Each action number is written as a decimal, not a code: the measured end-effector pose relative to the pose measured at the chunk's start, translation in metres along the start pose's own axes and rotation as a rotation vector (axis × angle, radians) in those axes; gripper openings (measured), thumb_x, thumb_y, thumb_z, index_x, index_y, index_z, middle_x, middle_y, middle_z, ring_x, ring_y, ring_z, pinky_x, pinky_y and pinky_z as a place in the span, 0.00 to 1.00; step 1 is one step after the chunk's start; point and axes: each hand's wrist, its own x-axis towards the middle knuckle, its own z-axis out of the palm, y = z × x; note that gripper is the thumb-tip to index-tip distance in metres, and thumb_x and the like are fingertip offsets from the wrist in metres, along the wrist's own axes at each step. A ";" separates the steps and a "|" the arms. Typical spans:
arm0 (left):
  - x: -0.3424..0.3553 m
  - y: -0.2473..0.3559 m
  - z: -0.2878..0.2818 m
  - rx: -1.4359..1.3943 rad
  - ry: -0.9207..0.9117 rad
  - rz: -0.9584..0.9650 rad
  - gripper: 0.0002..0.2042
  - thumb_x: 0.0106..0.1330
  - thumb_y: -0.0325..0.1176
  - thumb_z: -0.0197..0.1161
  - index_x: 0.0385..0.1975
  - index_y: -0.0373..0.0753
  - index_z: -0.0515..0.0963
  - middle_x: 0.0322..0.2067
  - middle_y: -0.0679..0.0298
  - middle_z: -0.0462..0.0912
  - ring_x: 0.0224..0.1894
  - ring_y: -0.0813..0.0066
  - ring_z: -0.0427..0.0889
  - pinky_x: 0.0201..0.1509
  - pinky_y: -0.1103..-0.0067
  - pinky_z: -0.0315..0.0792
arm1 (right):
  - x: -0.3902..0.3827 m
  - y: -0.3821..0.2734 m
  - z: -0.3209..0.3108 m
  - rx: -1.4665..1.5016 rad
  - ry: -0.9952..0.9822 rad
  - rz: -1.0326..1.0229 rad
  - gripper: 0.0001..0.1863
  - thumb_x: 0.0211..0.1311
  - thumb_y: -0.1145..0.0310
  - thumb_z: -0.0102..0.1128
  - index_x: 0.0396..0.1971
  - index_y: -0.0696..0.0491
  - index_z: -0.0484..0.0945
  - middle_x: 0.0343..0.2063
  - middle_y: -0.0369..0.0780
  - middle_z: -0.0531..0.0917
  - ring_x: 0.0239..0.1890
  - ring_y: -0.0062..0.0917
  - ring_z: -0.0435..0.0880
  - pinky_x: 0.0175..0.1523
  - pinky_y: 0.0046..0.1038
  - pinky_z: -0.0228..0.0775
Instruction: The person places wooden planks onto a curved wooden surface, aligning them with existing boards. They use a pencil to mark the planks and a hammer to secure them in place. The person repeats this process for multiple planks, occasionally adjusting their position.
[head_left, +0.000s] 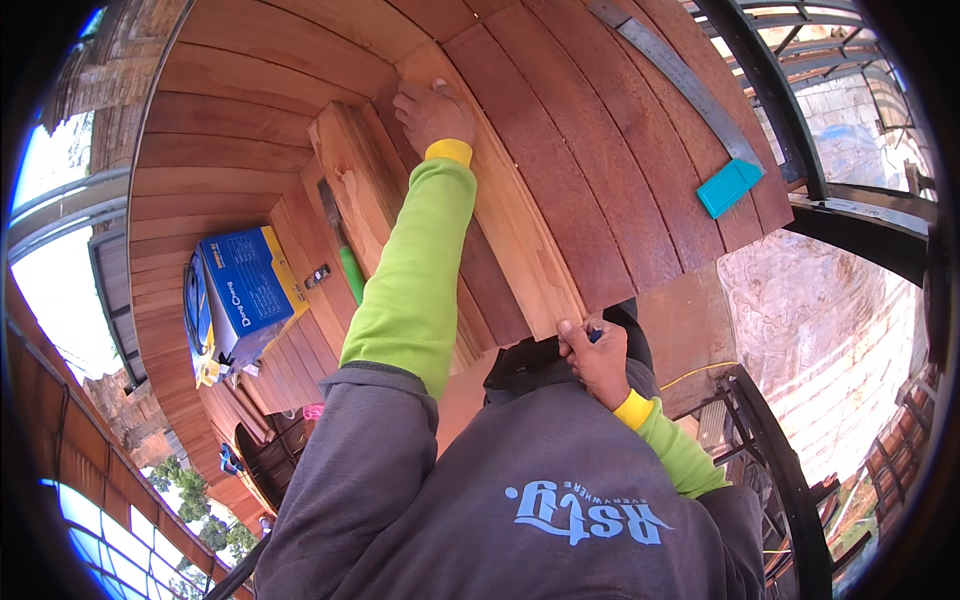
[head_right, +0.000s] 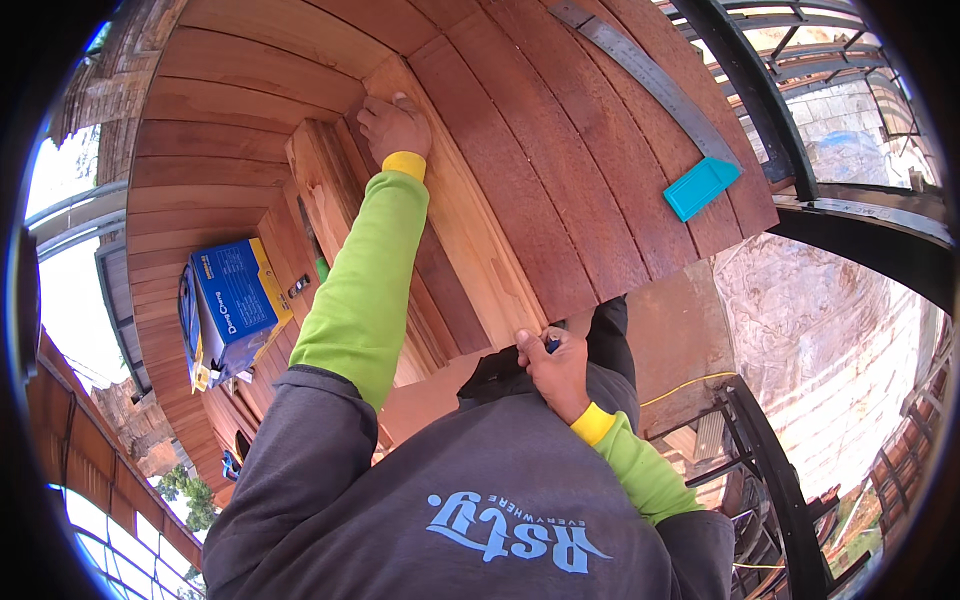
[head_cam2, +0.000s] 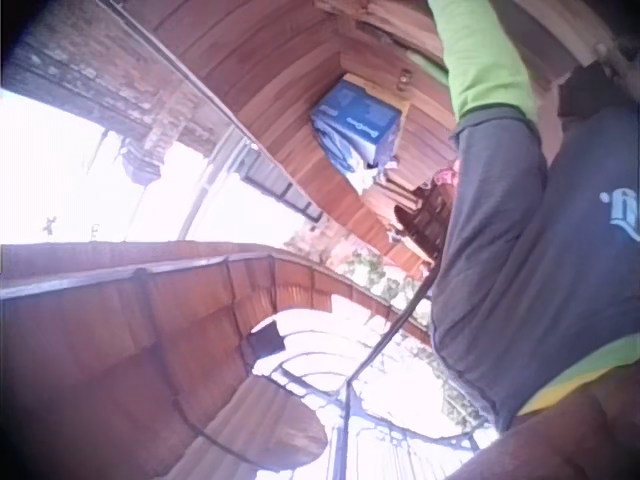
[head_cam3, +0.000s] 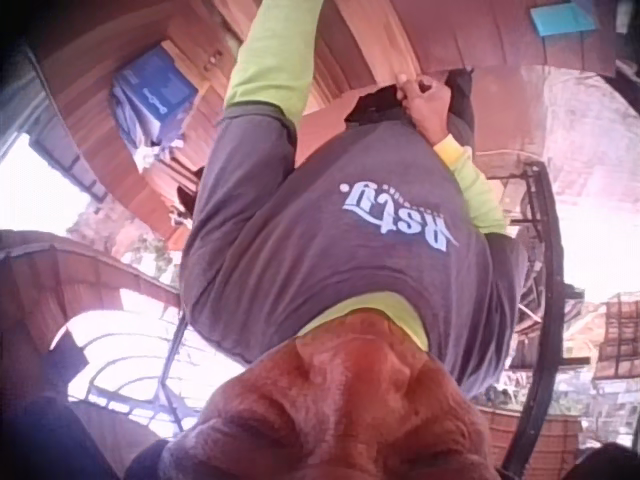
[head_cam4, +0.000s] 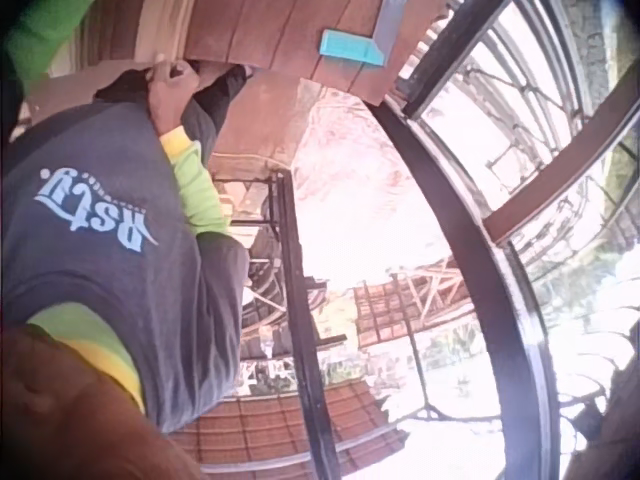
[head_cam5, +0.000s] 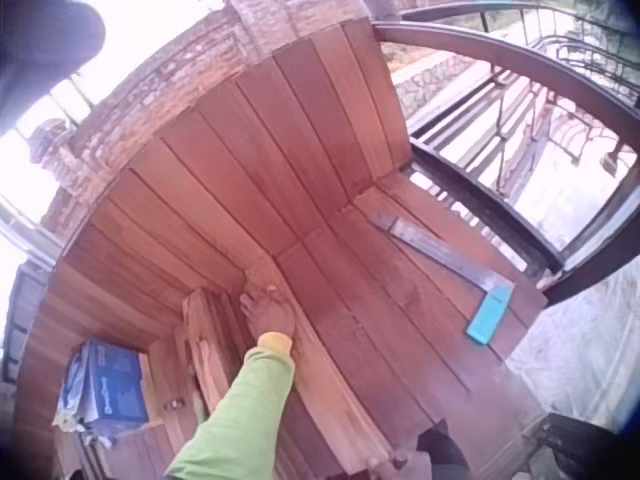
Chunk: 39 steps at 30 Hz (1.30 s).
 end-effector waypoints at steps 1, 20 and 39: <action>-0.001 0.001 0.000 0.012 -0.002 0.004 0.21 0.67 0.42 0.47 0.46 0.27 0.62 0.43 0.46 0.69 0.46 0.50 0.72 0.47 0.63 0.73 | -0.001 -0.001 0.000 0.007 0.006 0.008 0.16 0.58 0.63 0.63 0.17 0.58 0.76 0.14 0.34 0.77 0.15 0.11 0.69 0.19 0.16 0.58; 0.004 0.003 -0.006 0.019 -0.030 -0.033 0.22 0.68 0.42 0.46 0.49 0.26 0.61 0.44 0.45 0.69 0.48 0.51 0.72 0.49 0.63 0.71 | 0.092 -0.159 0.036 -0.147 -0.153 -0.820 0.27 0.72 0.52 0.35 0.38 0.61 0.77 0.33 0.41 0.80 0.39 0.20 0.78 0.41 0.21 0.71; 0.004 0.000 -0.001 -0.037 0.022 -0.020 0.20 0.67 0.41 0.48 0.47 0.28 0.62 0.43 0.44 0.68 0.48 0.45 0.71 0.48 0.59 0.71 | 0.219 -0.199 0.116 -0.132 -0.196 -0.856 0.27 0.68 0.49 0.46 0.30 0.61 0.79 0.12 0.35 0.74 0.10 0.14 0.67 0.16 0.18 0.57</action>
